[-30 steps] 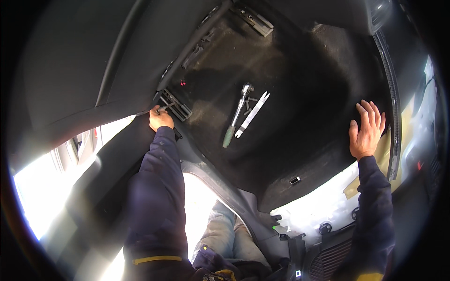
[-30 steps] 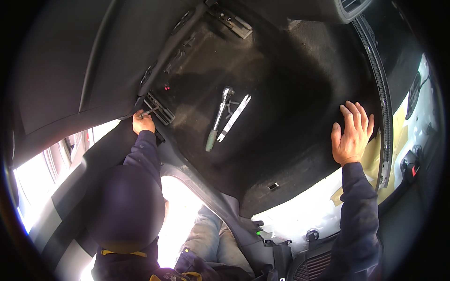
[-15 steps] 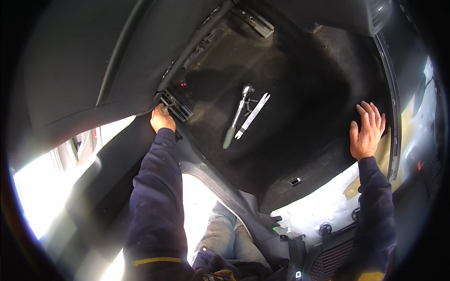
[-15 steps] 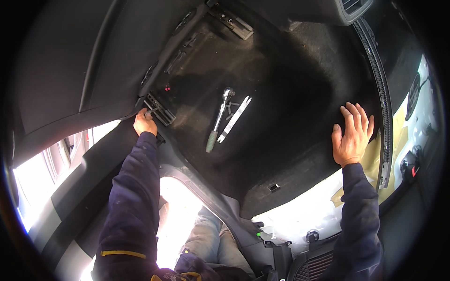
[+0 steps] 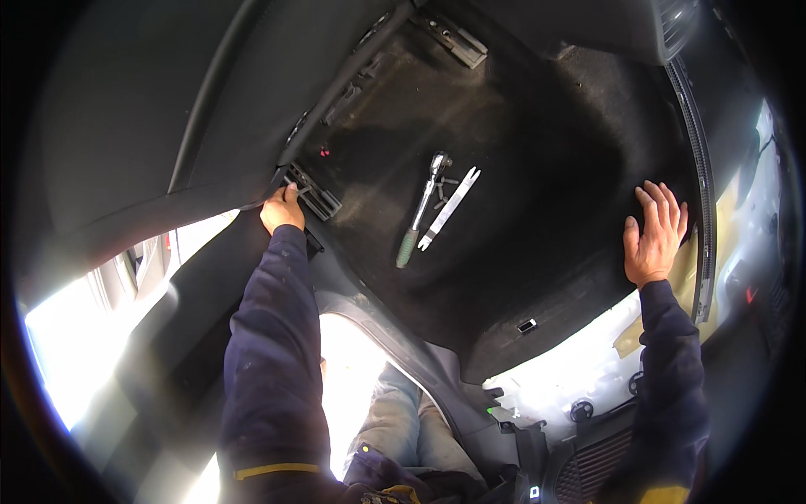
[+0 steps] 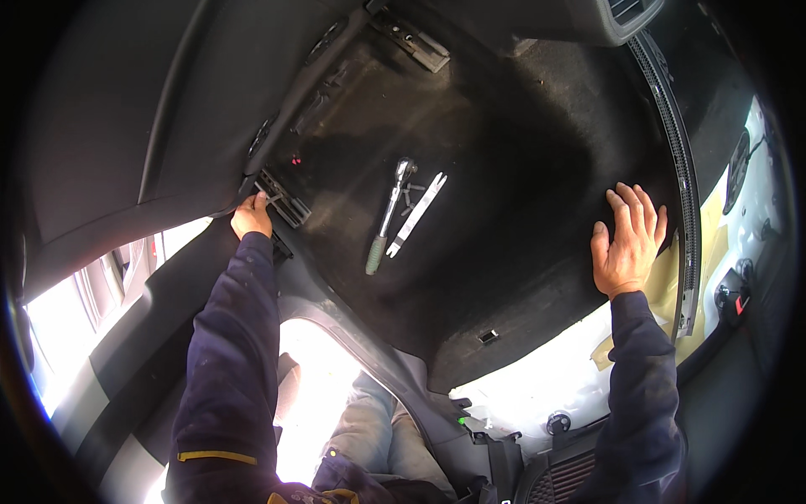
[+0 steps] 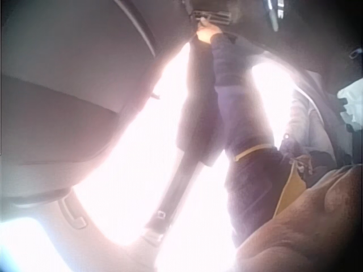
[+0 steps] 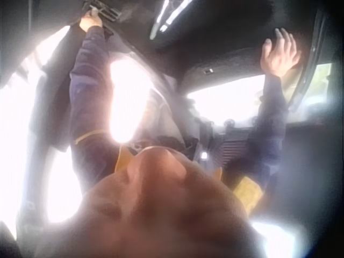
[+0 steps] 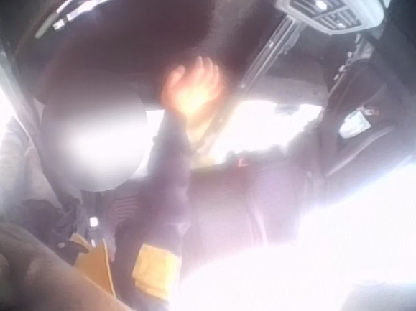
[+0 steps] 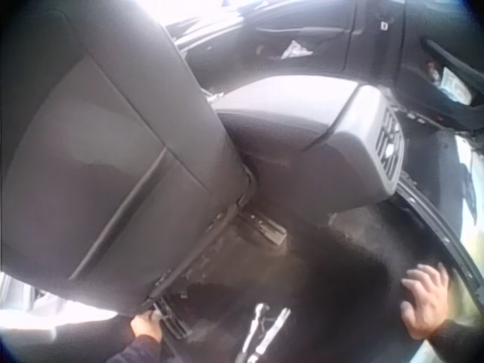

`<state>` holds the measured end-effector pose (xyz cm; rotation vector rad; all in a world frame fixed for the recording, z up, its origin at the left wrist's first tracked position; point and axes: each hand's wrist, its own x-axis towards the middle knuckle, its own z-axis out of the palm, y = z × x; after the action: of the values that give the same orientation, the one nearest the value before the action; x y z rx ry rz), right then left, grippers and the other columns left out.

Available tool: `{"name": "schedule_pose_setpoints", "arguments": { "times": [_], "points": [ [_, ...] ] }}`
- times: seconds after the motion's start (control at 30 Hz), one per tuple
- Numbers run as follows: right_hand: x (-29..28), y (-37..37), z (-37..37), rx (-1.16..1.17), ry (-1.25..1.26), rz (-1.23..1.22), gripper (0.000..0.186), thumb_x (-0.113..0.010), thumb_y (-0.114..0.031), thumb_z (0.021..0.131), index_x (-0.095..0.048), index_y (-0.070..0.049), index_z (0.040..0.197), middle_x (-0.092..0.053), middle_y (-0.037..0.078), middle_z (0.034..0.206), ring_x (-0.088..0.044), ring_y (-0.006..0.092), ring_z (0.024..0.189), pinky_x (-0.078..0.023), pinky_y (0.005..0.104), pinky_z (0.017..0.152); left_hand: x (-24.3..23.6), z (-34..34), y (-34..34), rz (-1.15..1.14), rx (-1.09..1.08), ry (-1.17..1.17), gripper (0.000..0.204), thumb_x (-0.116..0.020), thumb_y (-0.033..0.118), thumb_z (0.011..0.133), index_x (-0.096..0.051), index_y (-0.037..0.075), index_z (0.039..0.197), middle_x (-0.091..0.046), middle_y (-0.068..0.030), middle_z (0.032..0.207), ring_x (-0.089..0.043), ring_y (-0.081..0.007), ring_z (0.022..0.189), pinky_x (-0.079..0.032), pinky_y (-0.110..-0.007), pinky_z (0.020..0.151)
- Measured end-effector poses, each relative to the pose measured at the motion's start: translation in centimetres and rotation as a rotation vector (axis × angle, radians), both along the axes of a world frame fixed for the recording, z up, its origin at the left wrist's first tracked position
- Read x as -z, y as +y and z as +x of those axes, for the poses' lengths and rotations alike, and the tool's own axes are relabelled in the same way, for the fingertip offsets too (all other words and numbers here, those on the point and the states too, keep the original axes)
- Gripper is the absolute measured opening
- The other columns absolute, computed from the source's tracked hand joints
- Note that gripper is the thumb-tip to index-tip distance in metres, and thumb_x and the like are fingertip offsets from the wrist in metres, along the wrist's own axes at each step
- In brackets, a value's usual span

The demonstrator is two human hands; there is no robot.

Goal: The person uses a ratchet and extension to remove bolts from the rear seat area, then moves to the front passenger side to remove a floor mat and access the seat rail. The person also opens the trunk and retrieves a red container before returning to the front seat area.

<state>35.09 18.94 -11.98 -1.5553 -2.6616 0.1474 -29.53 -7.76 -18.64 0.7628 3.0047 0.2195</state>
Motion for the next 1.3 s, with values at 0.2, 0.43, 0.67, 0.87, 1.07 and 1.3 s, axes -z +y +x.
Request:
{"name": "schedule_pose_setpoints", "arguments": {
  "times": [0.2,0.43,0.67,0.87,1.07,1.3],
  "points": [
    [0.0,0.0,-0.1,0.000,0.006,0.008,0.051,-0.060,-0.027,0.094,-0.065,-0.011,0.142,-0.059,0.007,0.155,-0.044,0.0326,0.155,-0.017,0.0613,0.132,-0.3,0.8,0.5,-0.098,0.129,0.023,0.036,-0.075,0.032,0.101,-0.080,0.003,0.121,-0.077,-0.0240,0.119,-0.073,-0.0417,0.111,-0.056,-0.046,0.103],
    [0.0,0.0,-0.1,-0.002,0.012,0.003,0.051,-0.061,-0.027,0.094,-0.065,-0.011,0.142,-0.059,0.007,0.155,-0.045,0.0328,0.154,-0.017,0.0620,0.132,-0.5,1.5,1.1,-0.016,0.291,0.174,0.043,-0.071,0.041,0.102,-0.079,0.005,0.124,-0.079,-0.0239,0.117,-0.074,-0.0433,0.112,-0.058,-0.047,0.101],
    [-0.1,0.0,-0.1,0.006,0.000,0.001,0.051,-0.061,-0.027,0.094,-0.065,-0.011,0.142,-0.059,0.007,0.155,-0.044,0.0325,0.154,-0.018,0.0622,0.132,-0.5,1.3,1.1,-0.084,0.161,0.188,0.050,-0.074,0.048,0.097,-0.077,0.005,0.123,-0.078,-0.0234,0.114,-0.074,-0.0431,0.111,-0.057,-0.049,0.102],
    [-0.2,0.0,-0.2,0.003,0.010,0.000,0.051,-0.060,-0.027,0.094,-0.065,-0.011,0.142,-0.059,0.007,0.155,-0.044,0.0325,0.155,-0.018,0.0622,0.132,-0.9,1.5,1.2,-0.201,-0.009,0.006,0.043,-0.079,0.041,0.095,-0.078,0.007,0.122,-0.077,-0.0222,0.119,-0.074,-0.0401,0.114,-0.057,-0.047,0.101],
    [-0.2,0.1,-0.1,-0.002,0.014,0.005,0.051,-0.061,-0.026,0.094,-0.065,-0.011,0.142,-0.059,0.007,0.155,-0.044,0.0324,0.155,-0.018,0.0622,0.132,-1.4,1.8,1.9,-0.070,0.188,0.036,0.044,-0.073,0.048,0.099,-0.080,0.008,0.116,-0.079,-0.0225,0.115,-0.076,-0.0412,0.106,-0.059,-0.049,0.095],
    [-0.2,0.0,-0.3,0.011,0.008,-0.010,0.051,-0.061,-0.026,0.093,-0.065,-0.011,0.142,-0.059,0.007,0.155,-0.044,0.0321,0.155,-0.018,0.0619,0.132,-0.7,0.9,1.2,-0.127,0.154,0.165,0.036,-0.077,0.040,0.099,-0.080,0.007,0.112,-0.080,-0.0225,0.110,-0.077,-0.0420,0.103,-0.059,-0.049,0.095]
  ]
}}
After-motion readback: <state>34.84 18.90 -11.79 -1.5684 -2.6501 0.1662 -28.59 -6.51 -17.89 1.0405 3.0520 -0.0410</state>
